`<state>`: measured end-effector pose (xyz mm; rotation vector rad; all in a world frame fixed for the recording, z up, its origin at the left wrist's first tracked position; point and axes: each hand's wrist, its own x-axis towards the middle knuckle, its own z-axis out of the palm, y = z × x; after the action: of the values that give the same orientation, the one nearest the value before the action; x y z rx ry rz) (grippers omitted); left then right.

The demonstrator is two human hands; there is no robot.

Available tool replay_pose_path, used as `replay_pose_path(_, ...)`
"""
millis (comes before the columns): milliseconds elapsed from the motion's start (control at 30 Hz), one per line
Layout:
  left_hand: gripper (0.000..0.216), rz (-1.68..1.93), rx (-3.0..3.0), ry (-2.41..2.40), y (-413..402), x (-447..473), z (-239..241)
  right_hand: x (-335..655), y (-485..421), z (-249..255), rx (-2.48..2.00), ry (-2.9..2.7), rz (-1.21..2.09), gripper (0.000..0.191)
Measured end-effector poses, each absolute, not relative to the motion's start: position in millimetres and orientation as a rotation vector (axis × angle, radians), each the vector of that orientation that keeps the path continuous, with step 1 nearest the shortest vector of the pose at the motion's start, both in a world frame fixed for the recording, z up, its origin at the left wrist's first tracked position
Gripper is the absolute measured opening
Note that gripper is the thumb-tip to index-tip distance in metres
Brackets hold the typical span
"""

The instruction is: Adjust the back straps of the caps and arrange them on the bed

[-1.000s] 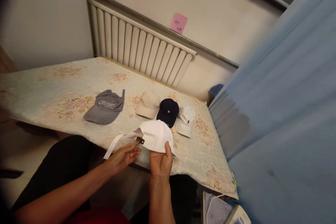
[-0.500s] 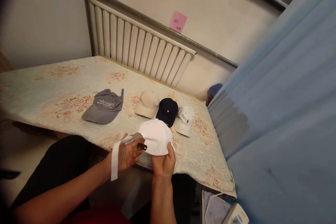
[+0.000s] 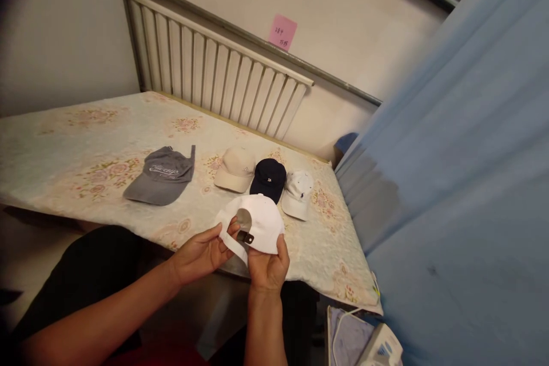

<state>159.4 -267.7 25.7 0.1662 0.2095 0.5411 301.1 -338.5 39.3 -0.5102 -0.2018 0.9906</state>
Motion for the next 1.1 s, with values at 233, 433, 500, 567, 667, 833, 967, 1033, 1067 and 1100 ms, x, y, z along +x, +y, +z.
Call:
replay_pose_path(233,0.024,0.555,0.205,0.260,-270.9,162.5,33.2,300.4,-342.2,33.6,-0.449,-0.242,1.008,0.037)
replay_pose_path(433,0.021,0.542,0.261,0.282,-271.3,162.7,33.4,297.8,-342.0,34.7,-0.490,-0.266,0.975,0.042)
replay_pose_path(500,0.021,0.543,0.276,0.294,-271.1,162.9,32.7,296.3,-341.5,35.3,-0.512,-0.266,0.963,0.044)
replay_pose_path(567,0.020,0.554,0.291,0.305,-271.0,162.8,32.2,294.9,-341.1,35.4,-0.525,-0.273,0.959,0.047)
replay_pose_path(667,0.016,0.572,0.319,0.309,-270.9,162.3,32.6,292.2,-340.7,35.7,-0.525,-0.287,0.974,0.051)
replay_pose_path(833,0.013,0.610,0.415,0.284,-269.8,160.8,35.5,284.3,-338.3,41.5,-0.551,-0.379,0.981,0.058)
replay_pose_path(967,0.012,0.616,0.455,0.270,-265.9,160.2,34.5,279.3,-334.0,46.1,-0.610,-0.417,0.971,0.058)
replay_pose_path(1033,0.011,0.613,0.457,0.276,-261.8,159.9,32.8,277.6,-330.7,47.4,-0.651,-0.431,0.953,0.057)
replay_pose_path(1067,0.010,0.610,0.454,0.281,-259.2,159.6,31.9,276.7,-328.6,47.9,-0.667,-0.437,0.944,0.056)
replay_pose_path(1100,0.010,0.605,0.450,0.282,-256.2,159.3,30.8,275.8,-326.0,48.3,-0.679,-0.441,0.938,0.056)
